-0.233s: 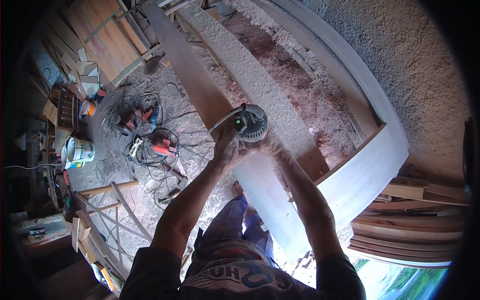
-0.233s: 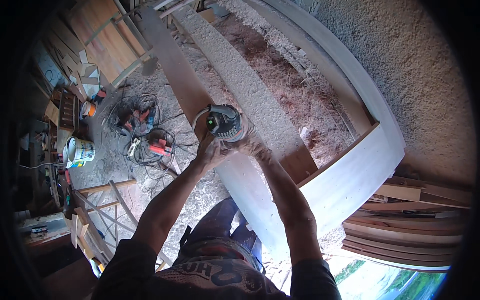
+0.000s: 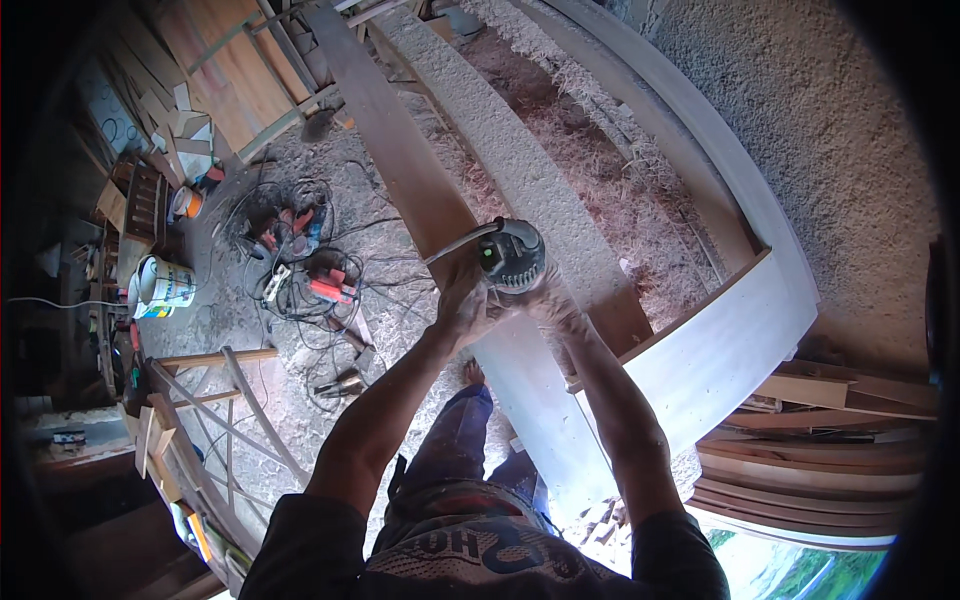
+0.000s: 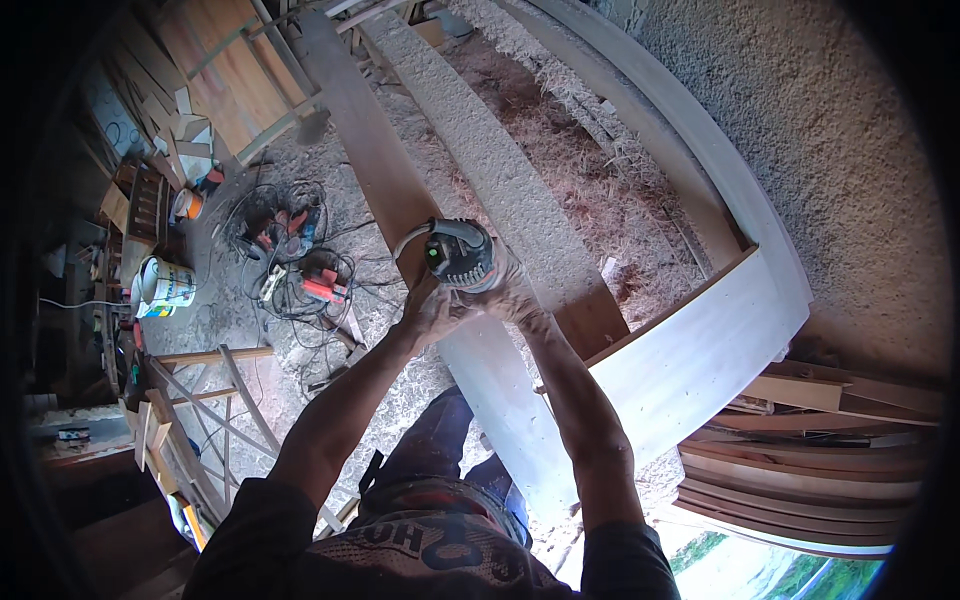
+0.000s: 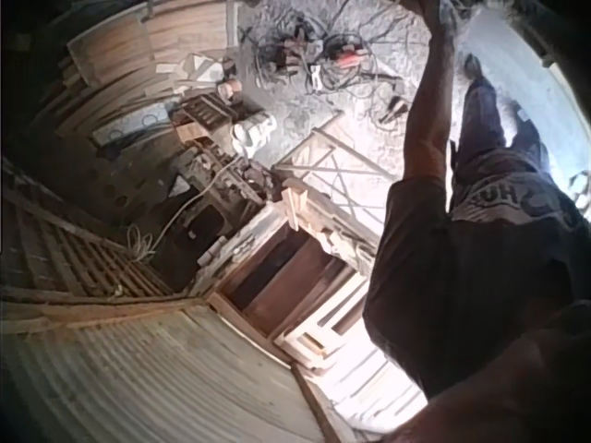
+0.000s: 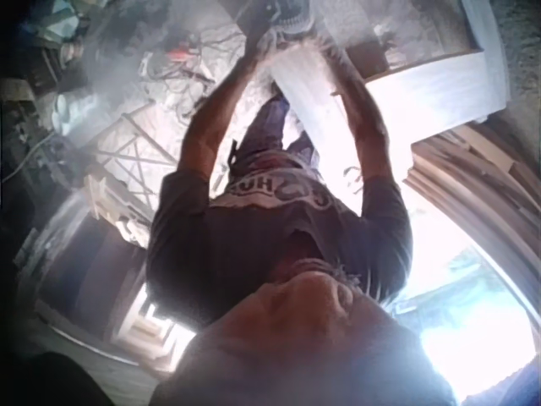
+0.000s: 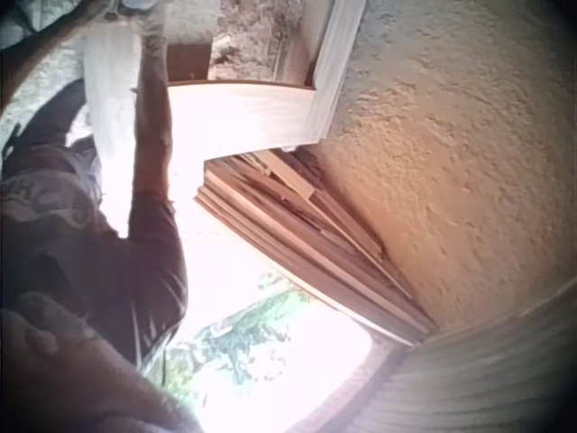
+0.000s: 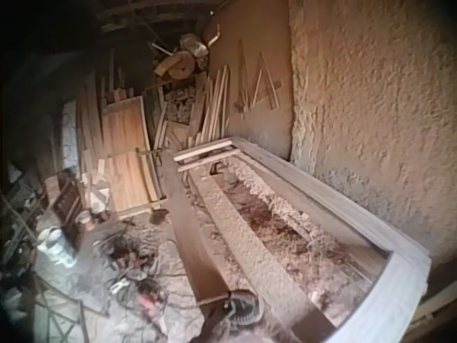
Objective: The person uses a hand router to shape the inner edges of a wooden window or door frame, moving the tool along the wood by hand.
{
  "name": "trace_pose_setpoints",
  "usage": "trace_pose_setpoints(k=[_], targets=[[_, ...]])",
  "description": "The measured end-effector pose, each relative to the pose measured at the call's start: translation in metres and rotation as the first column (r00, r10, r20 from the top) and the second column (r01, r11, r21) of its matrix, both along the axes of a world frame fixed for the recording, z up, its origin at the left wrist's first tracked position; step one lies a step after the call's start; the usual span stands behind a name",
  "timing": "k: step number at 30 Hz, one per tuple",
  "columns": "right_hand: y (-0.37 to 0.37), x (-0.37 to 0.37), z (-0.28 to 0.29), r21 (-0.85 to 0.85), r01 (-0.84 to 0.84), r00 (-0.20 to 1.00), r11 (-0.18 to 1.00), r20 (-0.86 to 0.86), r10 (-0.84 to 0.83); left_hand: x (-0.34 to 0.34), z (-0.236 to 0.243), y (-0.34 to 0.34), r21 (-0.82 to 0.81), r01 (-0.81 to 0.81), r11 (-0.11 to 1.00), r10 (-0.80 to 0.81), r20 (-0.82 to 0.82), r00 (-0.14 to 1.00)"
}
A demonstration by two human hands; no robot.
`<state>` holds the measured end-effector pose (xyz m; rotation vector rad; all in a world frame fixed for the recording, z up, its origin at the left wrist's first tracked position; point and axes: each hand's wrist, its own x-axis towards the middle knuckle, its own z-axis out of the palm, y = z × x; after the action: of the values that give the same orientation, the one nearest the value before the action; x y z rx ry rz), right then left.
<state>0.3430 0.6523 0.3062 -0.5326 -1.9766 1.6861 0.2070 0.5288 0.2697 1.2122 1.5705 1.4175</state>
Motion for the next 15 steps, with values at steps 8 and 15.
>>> trace_pose_setpoints(k=[8,15], targets=[[-0.029,0.069,0.011,0.037,-0.002,0.988,0.999,0.156,-0.004,0.056,-0.007,-0.033,-0.009,-0.012,1.0,0.003,-0.627,0.779],[-0.054,0.129,-0.002,0.218,0.014,0.995,0.976,0.098,-0.036,0.121,-0.001,-0.062,0.024,-0.075,0.997,0.068,-0.734,0.675]])
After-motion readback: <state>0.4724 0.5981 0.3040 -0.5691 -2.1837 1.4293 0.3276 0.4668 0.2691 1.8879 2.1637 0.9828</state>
